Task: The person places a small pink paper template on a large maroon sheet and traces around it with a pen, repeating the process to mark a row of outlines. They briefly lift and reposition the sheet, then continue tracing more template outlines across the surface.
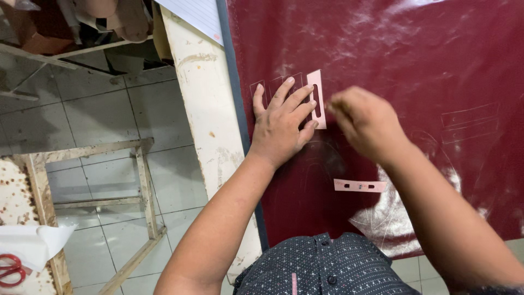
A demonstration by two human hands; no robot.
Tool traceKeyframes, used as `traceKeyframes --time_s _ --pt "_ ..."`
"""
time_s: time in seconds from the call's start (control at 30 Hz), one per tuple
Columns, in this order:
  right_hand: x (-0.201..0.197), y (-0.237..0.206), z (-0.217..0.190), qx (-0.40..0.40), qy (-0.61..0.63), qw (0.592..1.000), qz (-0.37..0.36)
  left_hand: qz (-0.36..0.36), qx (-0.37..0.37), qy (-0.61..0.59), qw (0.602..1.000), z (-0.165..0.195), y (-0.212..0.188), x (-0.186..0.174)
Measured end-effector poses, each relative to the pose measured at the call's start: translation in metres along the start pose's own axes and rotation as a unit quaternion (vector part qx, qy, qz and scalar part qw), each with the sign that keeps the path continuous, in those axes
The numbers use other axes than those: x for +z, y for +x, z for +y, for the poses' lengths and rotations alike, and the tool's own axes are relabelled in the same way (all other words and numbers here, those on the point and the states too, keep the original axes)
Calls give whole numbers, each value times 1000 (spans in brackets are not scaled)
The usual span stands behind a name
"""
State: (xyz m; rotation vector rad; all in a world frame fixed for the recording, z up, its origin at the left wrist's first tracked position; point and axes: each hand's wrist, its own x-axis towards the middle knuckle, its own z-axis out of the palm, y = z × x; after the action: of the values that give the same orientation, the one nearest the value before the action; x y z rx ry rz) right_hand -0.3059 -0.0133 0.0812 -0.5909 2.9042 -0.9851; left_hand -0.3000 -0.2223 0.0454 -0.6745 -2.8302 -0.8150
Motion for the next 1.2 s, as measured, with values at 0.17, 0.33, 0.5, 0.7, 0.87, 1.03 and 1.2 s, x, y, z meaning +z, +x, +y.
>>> traceKeyframes --time_s 0.17,0.33,0.5,0.7,0.87,1.03,1.2 --pt "-3 -32 -10 39 35 999 -14 1 -4 -1 1000 -1 4 3" --pt "0 -34 -7 45 49 998 0 11 4 -1 1000 -5 9 8" --pt "7 -29 -11 51 83 995 3 12 13 27 999 -4 12 4" --pt "11 -20 -13 42 100 994 0 -32 14 -4 999 -6 17 -7" --pt "11 -11 -13 16 75 997 8 -44 3 6 999 -7 19 -4" --pt "16 15 -6 -3 66 996 53 -34 -21 1 999 -15 21 8" --pt "17 25 0 30 101 991 86 -17 -25 -7 1000 -19 20 19"
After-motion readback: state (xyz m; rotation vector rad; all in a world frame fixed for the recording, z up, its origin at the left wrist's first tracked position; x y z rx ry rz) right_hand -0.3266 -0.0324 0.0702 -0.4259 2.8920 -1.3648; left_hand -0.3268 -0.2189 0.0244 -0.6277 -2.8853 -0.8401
